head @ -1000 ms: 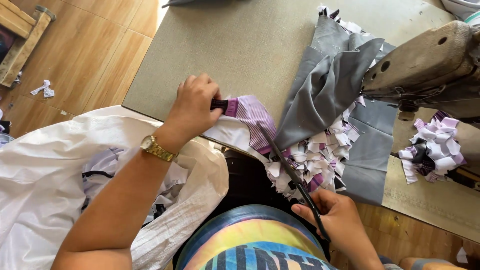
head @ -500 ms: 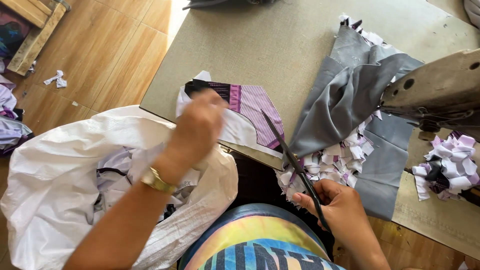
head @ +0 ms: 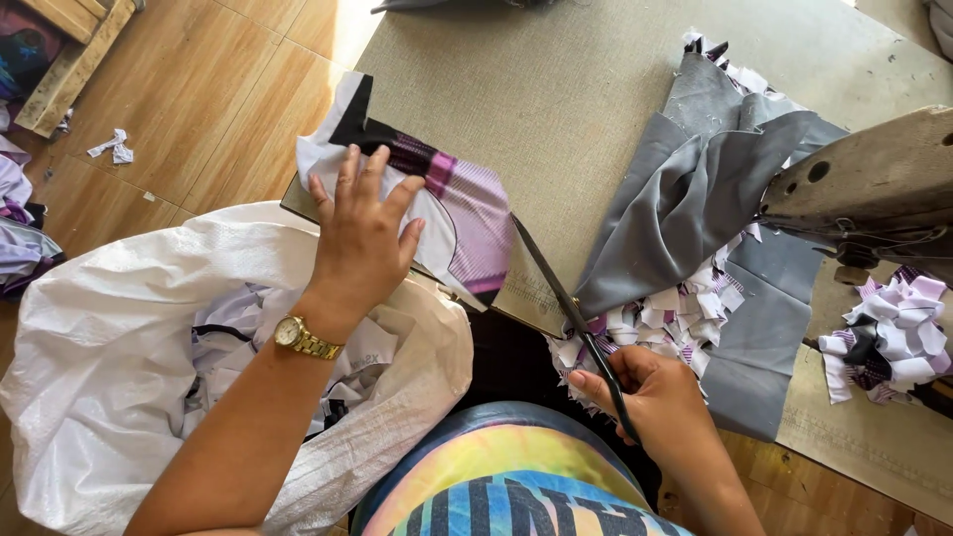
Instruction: Cutting fabric pieces with scissors and placing the scraps into a collection bag
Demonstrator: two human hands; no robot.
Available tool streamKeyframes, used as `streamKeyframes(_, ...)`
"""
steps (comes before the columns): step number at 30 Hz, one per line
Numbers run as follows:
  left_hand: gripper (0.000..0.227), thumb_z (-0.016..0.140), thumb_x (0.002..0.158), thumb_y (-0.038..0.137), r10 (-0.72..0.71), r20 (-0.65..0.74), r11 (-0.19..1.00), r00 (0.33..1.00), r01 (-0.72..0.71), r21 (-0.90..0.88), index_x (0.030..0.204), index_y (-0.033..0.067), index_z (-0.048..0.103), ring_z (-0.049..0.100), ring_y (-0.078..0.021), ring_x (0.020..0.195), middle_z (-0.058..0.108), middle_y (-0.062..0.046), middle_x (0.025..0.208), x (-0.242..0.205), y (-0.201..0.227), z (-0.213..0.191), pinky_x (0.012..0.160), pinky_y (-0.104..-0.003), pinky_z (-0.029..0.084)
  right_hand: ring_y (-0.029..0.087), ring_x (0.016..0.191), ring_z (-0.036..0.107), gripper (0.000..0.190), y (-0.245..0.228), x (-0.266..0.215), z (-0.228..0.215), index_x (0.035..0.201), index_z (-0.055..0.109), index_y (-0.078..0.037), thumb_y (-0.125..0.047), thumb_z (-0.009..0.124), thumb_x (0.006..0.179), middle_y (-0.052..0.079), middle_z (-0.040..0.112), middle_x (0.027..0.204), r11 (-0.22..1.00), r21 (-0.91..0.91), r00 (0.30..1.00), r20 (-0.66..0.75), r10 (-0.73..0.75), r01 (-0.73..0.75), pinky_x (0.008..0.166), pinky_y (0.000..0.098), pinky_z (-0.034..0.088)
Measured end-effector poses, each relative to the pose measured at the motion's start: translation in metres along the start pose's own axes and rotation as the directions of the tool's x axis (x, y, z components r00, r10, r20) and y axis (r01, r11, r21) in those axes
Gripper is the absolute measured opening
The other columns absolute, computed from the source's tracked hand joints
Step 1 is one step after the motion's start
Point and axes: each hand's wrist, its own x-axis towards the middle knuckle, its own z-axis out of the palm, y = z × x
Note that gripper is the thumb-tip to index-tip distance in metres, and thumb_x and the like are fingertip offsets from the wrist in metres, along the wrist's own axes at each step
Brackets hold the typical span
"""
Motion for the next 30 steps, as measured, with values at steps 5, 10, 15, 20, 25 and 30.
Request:
streamKeyframes(5, 0.067, 0.059, 0.104, 0.066, -0.194, -0.017, 0.955, 0.981, 0.192, 0.226, 0.160, 0.0285, 0.061, 0.049, -0.0461, 0.132, 0.046, -0.026, 0.158, 0.016, 0.009, -0.010, 0.108, -0.068, 0.039, 0.018, 0.043, 0.050, 0.033, 0.014, -0.001, -0.003, 0.074, 0.073, -0.002, -0.021, 0.099, 0.081, 0.007, 0.056, 0.063, 0.990, 0.132, 0.997, -0.065, -0.047, 0.055, 0.035, 0.0324, 0.048)
streamKeyframes(10, 0.050, 0.051, 0.115, 0.037, -0.233, 0.230, 0.953, 0.945, 0.270, -0.141, 0.159, 0.0153, 0.052, 0.071, -0.0514, 0.088, 0.061, -0.025, 0.113, 0.037, 0.040, -0.050, 0.074, -0.064, 0.056, 0.020, 0.035, 0.051, 0.035, 0.025, -0.002, -0.012, 0.072, 0.069, -0.002, -0.019, 0.099, 0.082, 0.008, 0.055, 0.057, 0.977, 0.179, 0.991, -0.087, -0.102, 0.117, 0.033, 0.0311, 0.040)
streamKeyframes(15, 0.033, 0.060, 0.101, -0.004, 0.098, 0.147, 0.990, 0.984, -0.081, -0.117, 0.127, 0.0044, 0.077, 0.067, -0.0395, 0.109, 0.068, -0.021, 0.131, 0.049, 0.011, -0.033, 0.093, -0.056, 0.054, 0.020, 0.036, 0.052, 0.036, 0.040, -0.001, -0.006, 0.074, 0.068, -0.002, -0.018, 0.100, 0.081, 0.009, 0.057, 0.058, 0.976, 0.200, 0.995, -0.075, -0.073, 0.087, 0.035, 0.0317, 0.040)
streamKeyframes(20, 0.058, 0.080, 0.090, 0.012, 0.186, 0.181, 0.982, 0.966, -0.178, -0.059, 0.147, 0.0185, 0.069, 0.046, -0.0396, 0.149, 0.054, -0.018, 0.160, 0.052, -0.011, -0.010, 0.118, -0.061, 0.039, 0.018, 0.040, 0.053, 0.027, 0.054, 0.003, 0.004, 0.080, 0.070, -0.002, -0.012, 0.095, 0.086, 0.008, 0.056, 0.056, 0.936, 0.342, 0.996, 0.014, -0.091, 0.081, 0.036, 0.0329, 0.048)
streamKeyframes(25, 0.061, 0.069, 0.105, 0.038, 0.005, -0.023, 0.998, 1.000, -0.003, 0.063, 0.160, 0.0140, 0.058, 0.031, -0.0408, 0.153, 0.039, -0.019, 0.169, 0.043, -0.006, 0.001, 0.119, -0.065, 0.029, 0.019, 0.041, 0.057, 0.022, 0.056, 0.007, 0.009, 0.090, 0.070, -0.002, -0.019, 0.084, 0.093, 0.013, 0.061, 0.053, 0.878, 0.450, 0.969, 0.093, -0.228, 0.164, 0.046, 0.0293, 0.046)
streamKeyframes(30, 0.075, 0.059, 0.106, 0.052, -0.070, 0.065, 0.998, 0.995, 0.070, 0.003, 0.169, 0.0145, 0.042, 0.014, -0.0450, 0.164, 0.023, -0.022, 0.179, 0.020, 0.006, 0.013, 0.130, -0.068, 0.010, 0.022, 0.060, 0.066, 0.040, 0.048, 0.007, 0.002, 0.105, 0.071, 0.001, -0.036, 0.077, 0.091, 0.011, 0.064, 0.076, 0.864, 0.486, 0.926, 0.253, -0.282, 0.131, 0.055, 0.0369, 0.062)
